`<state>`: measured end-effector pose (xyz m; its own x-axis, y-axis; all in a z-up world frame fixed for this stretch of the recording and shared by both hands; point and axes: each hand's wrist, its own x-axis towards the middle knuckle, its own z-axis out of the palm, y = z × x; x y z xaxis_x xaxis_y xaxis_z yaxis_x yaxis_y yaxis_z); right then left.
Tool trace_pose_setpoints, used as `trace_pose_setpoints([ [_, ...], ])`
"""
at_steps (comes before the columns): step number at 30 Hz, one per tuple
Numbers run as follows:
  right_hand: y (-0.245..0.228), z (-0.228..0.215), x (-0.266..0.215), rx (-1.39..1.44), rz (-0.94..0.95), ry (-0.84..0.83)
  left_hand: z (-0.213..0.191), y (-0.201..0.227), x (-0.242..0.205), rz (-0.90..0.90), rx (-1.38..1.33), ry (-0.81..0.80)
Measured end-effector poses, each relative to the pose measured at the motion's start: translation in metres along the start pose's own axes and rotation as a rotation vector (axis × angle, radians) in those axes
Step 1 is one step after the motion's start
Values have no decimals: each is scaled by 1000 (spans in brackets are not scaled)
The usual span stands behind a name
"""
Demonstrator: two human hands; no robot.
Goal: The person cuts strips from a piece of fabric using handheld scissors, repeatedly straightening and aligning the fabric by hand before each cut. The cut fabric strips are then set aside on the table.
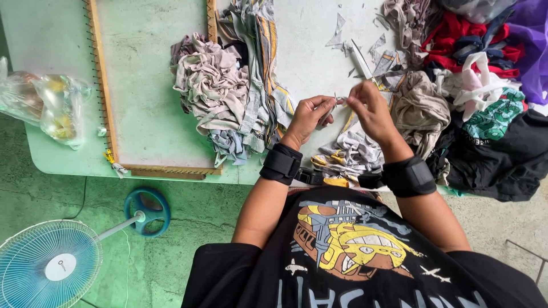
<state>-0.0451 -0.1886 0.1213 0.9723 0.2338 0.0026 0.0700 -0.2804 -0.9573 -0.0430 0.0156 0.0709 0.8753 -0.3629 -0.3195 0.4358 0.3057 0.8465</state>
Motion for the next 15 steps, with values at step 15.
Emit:
trace_pose_setpoints([
  [15,27,8,-8,493,229,-115,12,-3,-1,-11,-88,14],
])
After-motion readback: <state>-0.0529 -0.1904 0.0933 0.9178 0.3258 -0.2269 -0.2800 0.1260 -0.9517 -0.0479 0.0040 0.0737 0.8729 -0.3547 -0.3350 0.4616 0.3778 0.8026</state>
